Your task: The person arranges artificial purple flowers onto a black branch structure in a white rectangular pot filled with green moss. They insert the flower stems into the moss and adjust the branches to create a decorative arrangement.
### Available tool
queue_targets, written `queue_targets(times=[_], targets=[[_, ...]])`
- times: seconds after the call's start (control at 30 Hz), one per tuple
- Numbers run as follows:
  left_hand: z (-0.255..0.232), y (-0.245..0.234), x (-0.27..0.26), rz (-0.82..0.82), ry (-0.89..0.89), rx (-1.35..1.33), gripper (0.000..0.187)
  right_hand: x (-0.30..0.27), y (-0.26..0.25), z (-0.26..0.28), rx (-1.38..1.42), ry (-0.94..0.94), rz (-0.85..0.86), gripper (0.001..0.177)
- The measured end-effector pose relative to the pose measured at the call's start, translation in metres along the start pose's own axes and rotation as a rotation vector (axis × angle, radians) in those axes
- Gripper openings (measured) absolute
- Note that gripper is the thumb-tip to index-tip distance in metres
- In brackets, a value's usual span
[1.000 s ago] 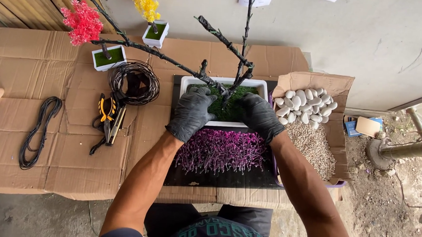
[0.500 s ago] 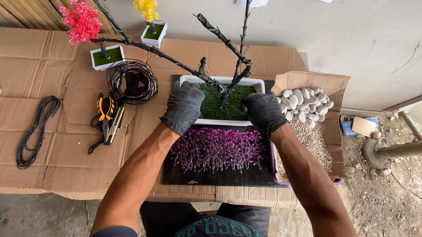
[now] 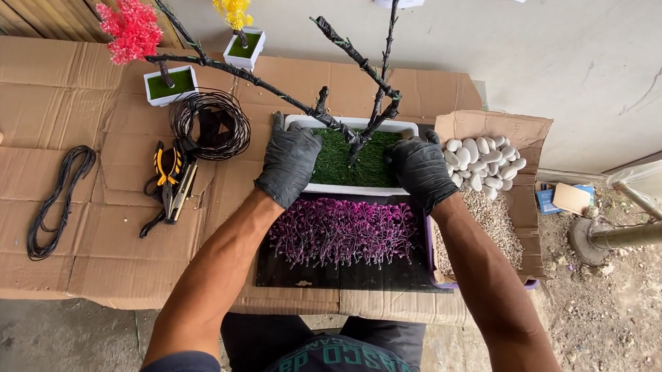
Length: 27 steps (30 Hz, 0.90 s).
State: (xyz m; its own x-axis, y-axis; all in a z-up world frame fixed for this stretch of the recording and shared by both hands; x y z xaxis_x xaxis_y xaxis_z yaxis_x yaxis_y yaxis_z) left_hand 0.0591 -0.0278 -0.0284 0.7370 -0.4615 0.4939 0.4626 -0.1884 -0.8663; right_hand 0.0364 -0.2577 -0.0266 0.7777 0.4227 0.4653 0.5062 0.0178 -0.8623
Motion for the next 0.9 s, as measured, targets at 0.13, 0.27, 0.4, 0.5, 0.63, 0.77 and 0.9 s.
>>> queue_targets(times=[0.13, 0.27, 0.4, 0.5, 0.63, 0.77, 0.9], targets=[[0.000, 0.000, -0.003, -0.085, 0.034, 0.048, 0.010, 0.002, -0.020, 0.003, 0.023, -0.005, 0.014, 0.020], [0.014, -0.019, -0.004, 0.115, -0.035, -0.069, 0.033, -0.004, -0.041, -0.004, 0.223, 0.155, 0.186, 0.030], [0.025, -0.106, -0.031, -0.122, -0.187, -0.331, 0.055, -0.005, -0.148, 0.017, 0.435, 0.259, -0.151, 0.025], [0.023, -0.152, -0.094, -0.285, -0.555, -0.617, 0.036, -0.069, -0.148, 0.032, 0.674, 0.771, -0.087, 0.020], [0.000, -0.121, -0.190, -0.386, -0.816, -0.709, 0.025, -0.147, -0.129, 0.091, 1.012, 0.919, -0.093, 0.033], [-0.017, -0.112, -0.243, -0.265, -0.954, -0.707, 0.020, -0.215, -0.099, 0.142, 1.150, 0.862, -0.118, 0.028], [-0.014, -0.080, -0.285, -0.113, -1.152, -0.669, 0.023, -0.238, -0.096, 0.163, 1.232, 1.044, 0.106, 0.027]])
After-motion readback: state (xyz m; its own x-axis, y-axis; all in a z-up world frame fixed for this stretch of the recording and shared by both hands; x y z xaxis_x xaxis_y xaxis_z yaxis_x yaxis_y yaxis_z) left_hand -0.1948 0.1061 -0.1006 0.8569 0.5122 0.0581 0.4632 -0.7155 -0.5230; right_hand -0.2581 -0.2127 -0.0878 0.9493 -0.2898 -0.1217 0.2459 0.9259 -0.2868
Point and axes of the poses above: each hand's wrist, its own x-axis towards the middle knuckle, its own y-axis out of the palm, z = x × y, the point moved 7 cm from there along x, towards the middle knuckle, and after that the axes turned 10 degrees about -z, right-handed, at the moved point
